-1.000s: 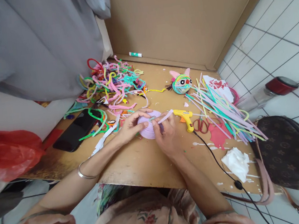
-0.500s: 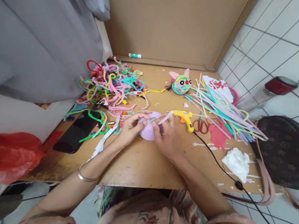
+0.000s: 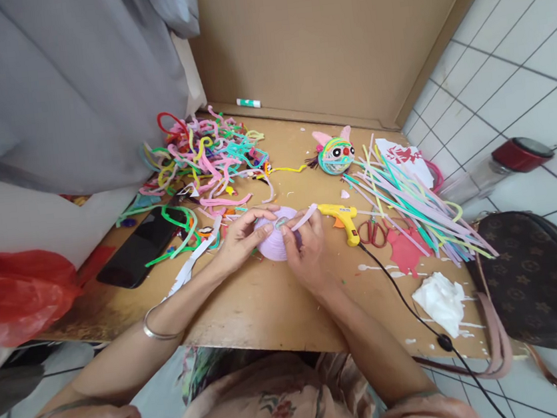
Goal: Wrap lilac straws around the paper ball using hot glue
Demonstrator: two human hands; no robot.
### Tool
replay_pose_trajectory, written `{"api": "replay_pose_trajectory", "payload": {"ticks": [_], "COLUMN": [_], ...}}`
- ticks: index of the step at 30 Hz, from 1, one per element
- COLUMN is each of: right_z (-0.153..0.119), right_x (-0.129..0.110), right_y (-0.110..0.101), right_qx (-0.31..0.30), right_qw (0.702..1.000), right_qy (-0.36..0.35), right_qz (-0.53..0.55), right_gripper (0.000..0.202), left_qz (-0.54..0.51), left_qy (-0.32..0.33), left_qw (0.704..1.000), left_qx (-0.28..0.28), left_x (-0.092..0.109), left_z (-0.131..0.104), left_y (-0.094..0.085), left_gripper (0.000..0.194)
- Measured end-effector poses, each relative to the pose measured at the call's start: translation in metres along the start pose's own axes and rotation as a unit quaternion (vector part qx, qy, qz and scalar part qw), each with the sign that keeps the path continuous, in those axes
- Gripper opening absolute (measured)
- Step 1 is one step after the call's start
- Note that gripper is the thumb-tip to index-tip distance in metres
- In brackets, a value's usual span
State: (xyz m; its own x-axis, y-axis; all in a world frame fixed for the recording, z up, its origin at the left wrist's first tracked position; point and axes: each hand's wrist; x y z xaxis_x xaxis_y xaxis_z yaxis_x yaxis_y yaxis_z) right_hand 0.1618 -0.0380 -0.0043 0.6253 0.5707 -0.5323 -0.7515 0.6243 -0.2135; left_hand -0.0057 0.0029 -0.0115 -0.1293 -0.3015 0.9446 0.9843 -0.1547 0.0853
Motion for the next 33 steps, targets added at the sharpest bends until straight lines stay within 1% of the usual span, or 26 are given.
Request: {"api": "replay_pose_trajectory", "payload": {"ticks": [5,8,11,14,17,20,26,29,33], "right_z": [0.0003,0.0007,0.0013,0.0010,-0.0006,-0.0017,0.0000,0.0004,-0.0005], "right_x": [-0.0010,-0.0016,-0.0020,-0.0013,-0.0001,0.0004,-0.0013,-0.0009,-0.0002], "right_y": [0.0007,0.0003,-0.0001,0.0004,0.0013,0.0013,0.0002,0.0010,0.0020], "right_qx": [0.001,-0.008,-0.013,-0.013,-0.008,-0.004,-0.010,-0.001,0.006], "right_qw": [1.000,1.000,1.000,1.000,1.000,1.000,1.000,1.000,1.000], "right_qy": [0.004,0.015,0.021,0.017,0.010,0.004,0.001,-0.008,-0.013], "right_qz": [0.003,-0.002,0.000,-0.011,-0.023,-0.012,-0.001,0.006,0.018], "right_gripper": [0.006,0.009,0.011,0.012,0.012,0.009,0.007,0.006,0.006], "left_qz": [0.016,0.048,0.066,0.077,0.117,0.148,0.153,0.152,0.149], "left_qy": [0.018,0.052,0.089,0.114,0.146,0.169,0.171,0.171,0.175], "left_qw": [1.000,0.997,0.994,0.990,0.982,0.974,0.973,0.973,0.972], "left_qx": [-0.004,-0.008,-0.018,-0.020,-0.022,-0.032,-0.036,-0.035,-0.041], "left_x": [0.0007,0.0033,0.0039,0.0014,-0.0002,0.0015,0.0061,0.0053,0.0015], "left_z": [0.0001,-0.0002,0.0003,0.0011,0.0015,0.0015,0.0012,0.0015,0.0018], "left_y": [-0.0004,-0.0014,-0.0027,-0.0038,-0.0047,-0.0053,-0.0051,-0.0048,-0.0053], "left_gripper": [0.040,0.041,0.038,0.036,0.033,0.033,0.035,0.037,0.033]}}
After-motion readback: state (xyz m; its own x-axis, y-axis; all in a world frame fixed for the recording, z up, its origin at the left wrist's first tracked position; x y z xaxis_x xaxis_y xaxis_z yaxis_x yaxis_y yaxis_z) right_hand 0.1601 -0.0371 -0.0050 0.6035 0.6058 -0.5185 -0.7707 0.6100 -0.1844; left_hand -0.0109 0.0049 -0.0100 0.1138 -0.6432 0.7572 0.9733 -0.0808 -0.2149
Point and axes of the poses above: each hand's wrist, its own z-axis towards the middle knuckle, its own y-axis out of the palm, x = y × z, and after that the axes turned 14 degrees about x, right-handed
